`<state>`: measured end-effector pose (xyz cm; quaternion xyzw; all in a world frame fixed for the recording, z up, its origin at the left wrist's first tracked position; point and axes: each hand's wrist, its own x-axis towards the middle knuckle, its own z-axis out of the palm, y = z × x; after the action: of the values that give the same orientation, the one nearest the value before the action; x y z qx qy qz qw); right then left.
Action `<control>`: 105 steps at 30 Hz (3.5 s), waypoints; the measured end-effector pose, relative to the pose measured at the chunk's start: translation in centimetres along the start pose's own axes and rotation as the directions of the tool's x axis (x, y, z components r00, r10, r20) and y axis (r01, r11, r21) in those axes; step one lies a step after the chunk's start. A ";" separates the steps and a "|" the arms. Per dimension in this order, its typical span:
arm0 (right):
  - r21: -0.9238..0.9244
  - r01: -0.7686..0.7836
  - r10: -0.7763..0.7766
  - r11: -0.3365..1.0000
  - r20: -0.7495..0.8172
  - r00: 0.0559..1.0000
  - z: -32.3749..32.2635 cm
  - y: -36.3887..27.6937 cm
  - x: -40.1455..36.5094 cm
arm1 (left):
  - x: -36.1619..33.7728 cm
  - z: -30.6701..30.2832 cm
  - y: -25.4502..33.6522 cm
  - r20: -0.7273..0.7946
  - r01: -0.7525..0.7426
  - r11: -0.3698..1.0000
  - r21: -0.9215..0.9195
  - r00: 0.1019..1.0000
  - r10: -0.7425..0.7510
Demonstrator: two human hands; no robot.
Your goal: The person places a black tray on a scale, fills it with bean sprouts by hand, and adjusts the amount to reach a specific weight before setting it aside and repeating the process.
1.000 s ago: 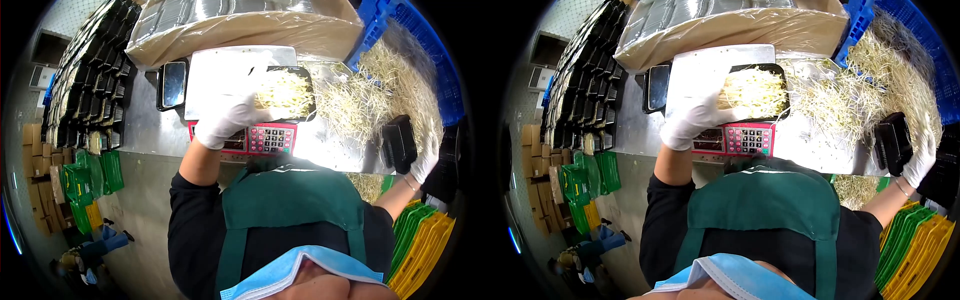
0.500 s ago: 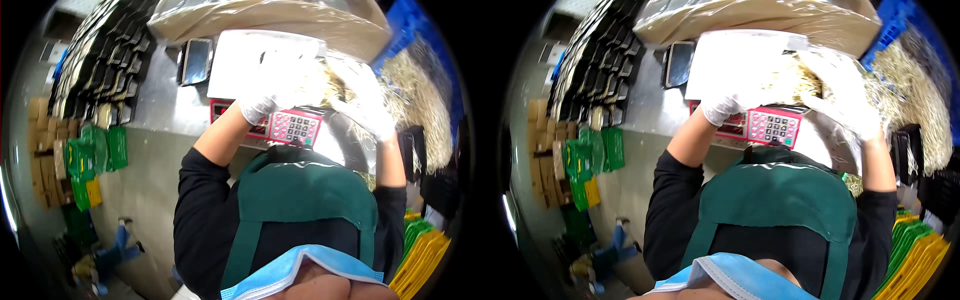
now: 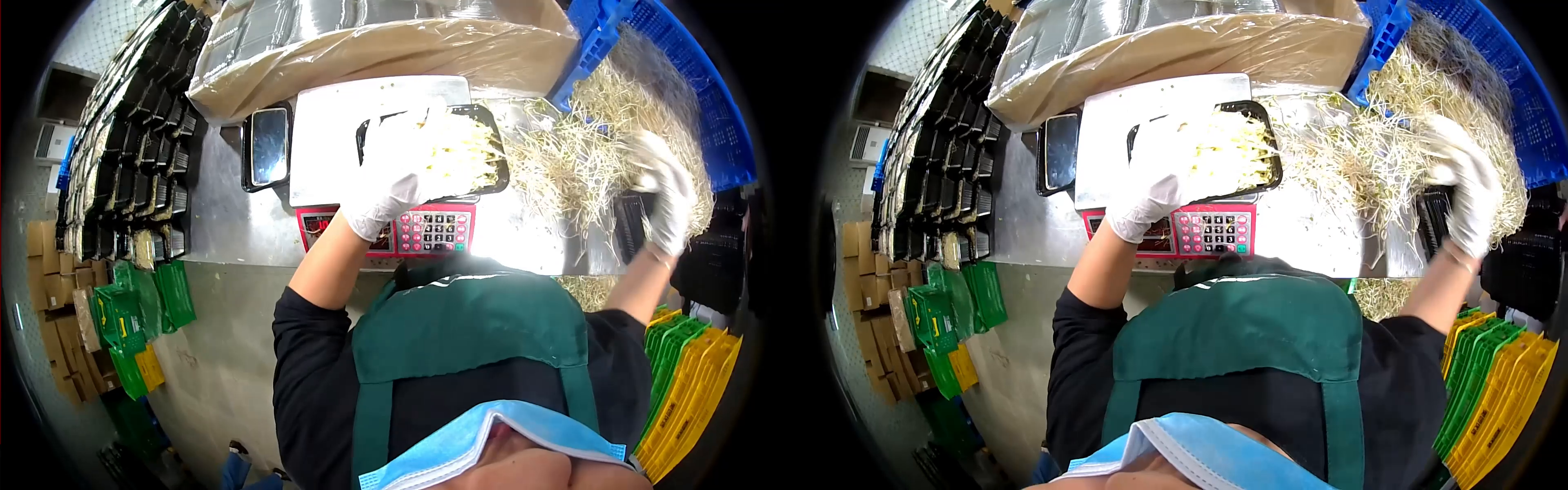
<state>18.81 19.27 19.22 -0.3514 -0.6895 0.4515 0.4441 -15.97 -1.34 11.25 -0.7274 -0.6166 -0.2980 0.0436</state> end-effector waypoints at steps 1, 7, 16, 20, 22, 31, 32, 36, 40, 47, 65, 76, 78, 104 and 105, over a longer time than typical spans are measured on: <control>-0.115 0.045 -0.068 0.992 -0.205 0.976 -3.3 0.5 -0.7 | 1.0 -1.7 1.8 0.000 0.054 0.993 0.103 0.999 -0.055; -0.922 -0.214 0.396 0.323 -0.074 0.915 -23.8 14.7 -1.6 | -1.4 -8.0 1.8 -0.092 0.205 0.969 -0.140 0.972 -0.219; -0.089 0.259 -0.219 0.962 0.318 0.923 10.4 1.4 -2.1 | -5.3 -5.2 1.6 -0.123 0.337 0.940 -0.050 0.932 -0.341; -0.140 0.388 -0.238 0.911 0.589 0.773 20.4 -1.7 -1.5 | -1.2 -1.5 2.7 -0.124 0.147 0.989 0.011 0.982 -0.145; 0.000 0.233 -0.160 0.972 0.726 0.669 22.7 -3.0 -3.1 | -1.0 -0.3 1.3 0.047 0.227 0.937 -0.267 0.974 -0.223; -0.492 0.694 -0.118 0.527 0.766 0.632 24.3 -7.1 5.8 | 0.2 -4.1 1.0 0.262 0.293 0.947 -0.133 0.932 -0.252; -0.576 0.620 -0.086 0.533 0.692 0.717 25.6 -7.1 9.2 | -0.1 -3.8 1.1 0.171 0.351 0.935 -0.040 0.925 -0.340; -0.617 0.628 -0.381 0.475 0.499 0.779 28.4 -3.5 18.6 | 0.6 -3.9 1.2 0.219 0.382 0.924 -0.001 0.902 -0.372; -0.675 0.738 -0.507 0.002 0.635 0.583 29.2 3.7 22.1 | 0.4 -5.0 1.8 0.059 0.265 0.956 0.129 0.960 -0.274; -0.625 0.635 -0.569 0.455 0.344 0.746 26.1 3.3 23.6 | -4.7 -8.1 2.7 -0.243 0.365 0.877 -0.313 0.862 -0.445; 0.024 0.316 -0.302 0.948 0.378 0.875 17.7 -4.2 -4.1 | -3.5 -6.8 5.9 0.066 0.167 0.094 -0.982 0.757 -0.650; -0.001 -0.002 0.002 1.000 0.419 0.908 23.1 5.0 1.9 | -2.4 -0.6 -7.9 -0.327 0.440 0.892 -0.103 0.832 -0.448; 0.099 -0.202 0.145 0.974 0.411 0.900 23.1 5.0 1.1 | -2.4 -0.4 -6.6 -0.224 0.481 0.651 -0.587 0.677 -0.701; -0.078 -0.182 0.198 0.980 0.366 0.909 22.1 2.9 0.6 | -3.2 -4.7 -4.9 -0.267 0.399 0.682 -0.613 0.708 -0.654; -0.121 -0.157 0.192 0.980 0.386 0.902 20.8 3.1 0.0 | -3.9 -7.1 -2.3 -0.204 0.465 0.885 -0.020 0.865 -0.459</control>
<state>-0.31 13.91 12.19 -0.3320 -0.7499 0.5206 0.2374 -21.06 -7.21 14.46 -0.5236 -0.7693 -0.3634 0.0447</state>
